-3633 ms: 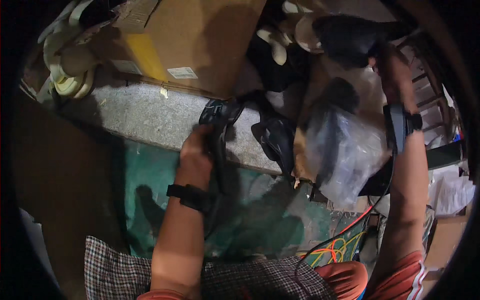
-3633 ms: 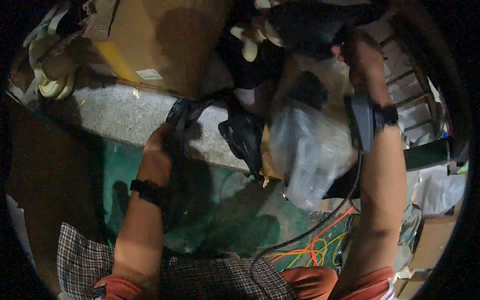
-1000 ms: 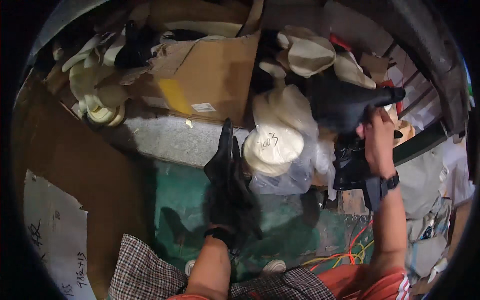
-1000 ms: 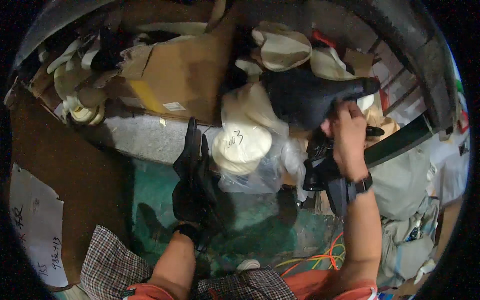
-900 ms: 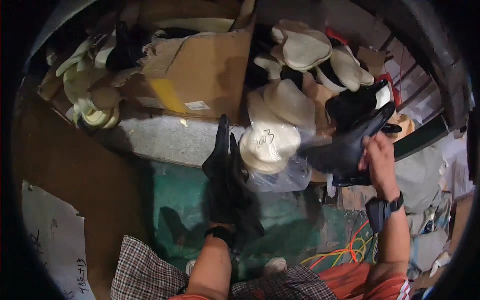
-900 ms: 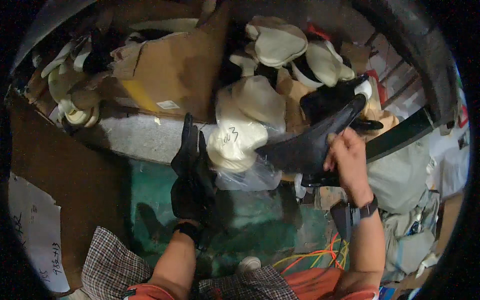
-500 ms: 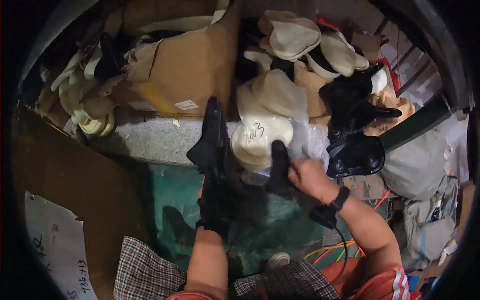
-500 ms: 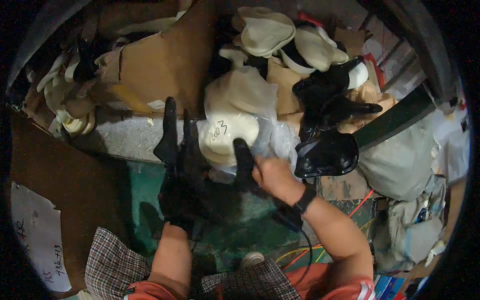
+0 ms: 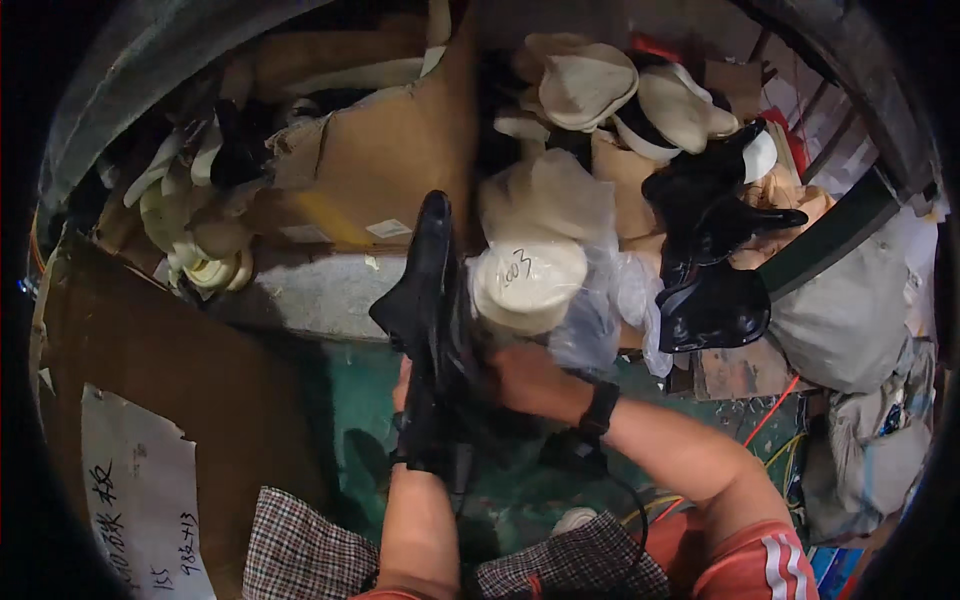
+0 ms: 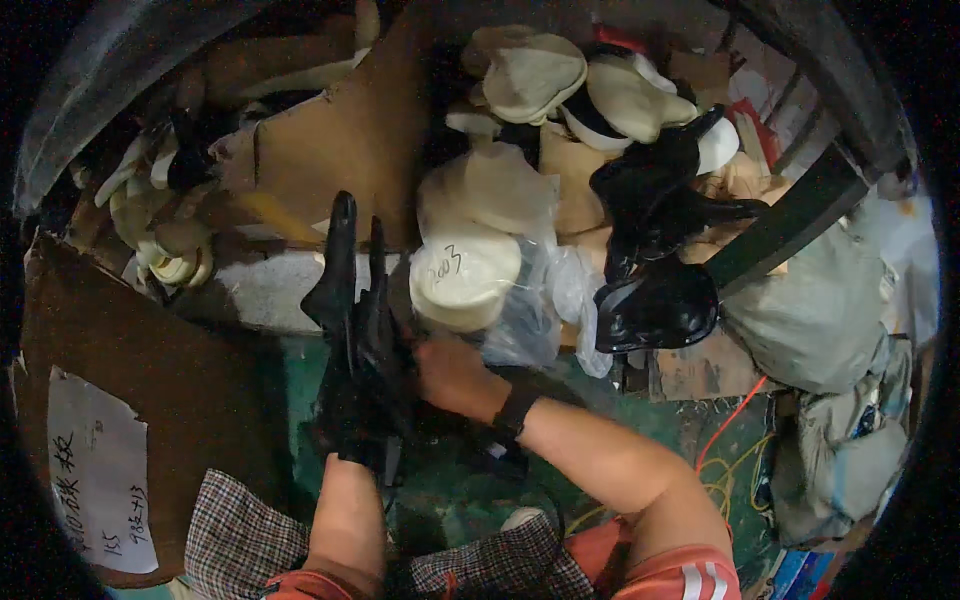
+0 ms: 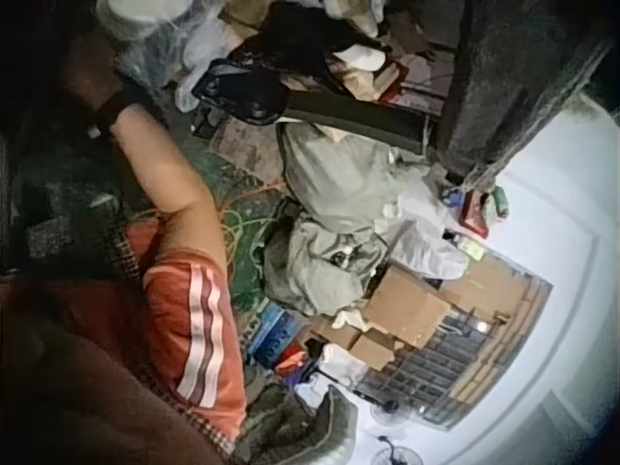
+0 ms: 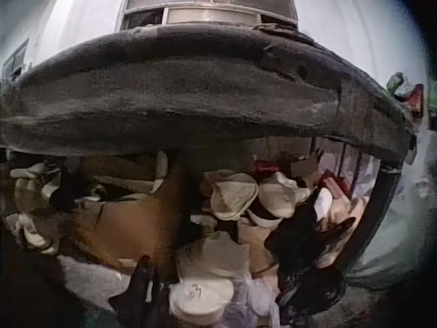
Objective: The person retrieves black bicycle seats from under a table and places them on the work surface. They then use a spray gun to apply a black coating to each seat individually, rotating them to cover all sides before placing them in a finished pile.
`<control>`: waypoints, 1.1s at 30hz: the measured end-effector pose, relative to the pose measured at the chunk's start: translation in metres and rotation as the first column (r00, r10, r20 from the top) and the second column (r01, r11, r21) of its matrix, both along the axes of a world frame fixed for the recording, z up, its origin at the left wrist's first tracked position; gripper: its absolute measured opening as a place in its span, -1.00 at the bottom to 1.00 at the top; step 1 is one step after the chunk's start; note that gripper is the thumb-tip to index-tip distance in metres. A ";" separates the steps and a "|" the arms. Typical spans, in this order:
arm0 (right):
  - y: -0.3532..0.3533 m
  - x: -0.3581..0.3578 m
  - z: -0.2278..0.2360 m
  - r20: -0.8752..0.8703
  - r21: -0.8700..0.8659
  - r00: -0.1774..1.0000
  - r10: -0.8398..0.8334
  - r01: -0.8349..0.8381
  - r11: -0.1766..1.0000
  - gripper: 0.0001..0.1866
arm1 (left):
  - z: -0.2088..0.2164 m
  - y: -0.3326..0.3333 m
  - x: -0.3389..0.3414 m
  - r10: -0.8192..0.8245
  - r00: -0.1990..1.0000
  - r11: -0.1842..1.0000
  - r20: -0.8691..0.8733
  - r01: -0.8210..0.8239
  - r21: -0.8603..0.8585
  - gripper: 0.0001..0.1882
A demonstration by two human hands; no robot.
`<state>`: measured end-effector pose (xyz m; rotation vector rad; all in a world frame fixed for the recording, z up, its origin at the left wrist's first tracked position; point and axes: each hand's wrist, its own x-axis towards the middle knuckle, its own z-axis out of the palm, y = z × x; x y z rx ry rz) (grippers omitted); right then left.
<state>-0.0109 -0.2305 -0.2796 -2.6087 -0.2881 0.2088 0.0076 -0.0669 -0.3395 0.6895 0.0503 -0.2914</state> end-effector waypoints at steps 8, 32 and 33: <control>-0.021 0.025 -0.014 0.194 0.148 0.968 0.159 -0.189 0.971 -0.69 | 0.046 -0.006 -0.009 0.188 0.979 0.663 0.080 -0.186 0.725 -0.54; -0.199 0.097 0.028 0.563 0.481 0.655 -0.504 0.236 0.844 -0.68 | 0.011 0.006 0.012 0.283 0.920 0.631 0.270 -0.391 0.670 -0.76; -0.218 0.094 0.028 0.546 0.450 0.664 -0.510 0.281 0.848 -0.69 | 0.010 0.007 0.012 0.274 0.925 0.645 0.263 -0.380 0.663 -0.76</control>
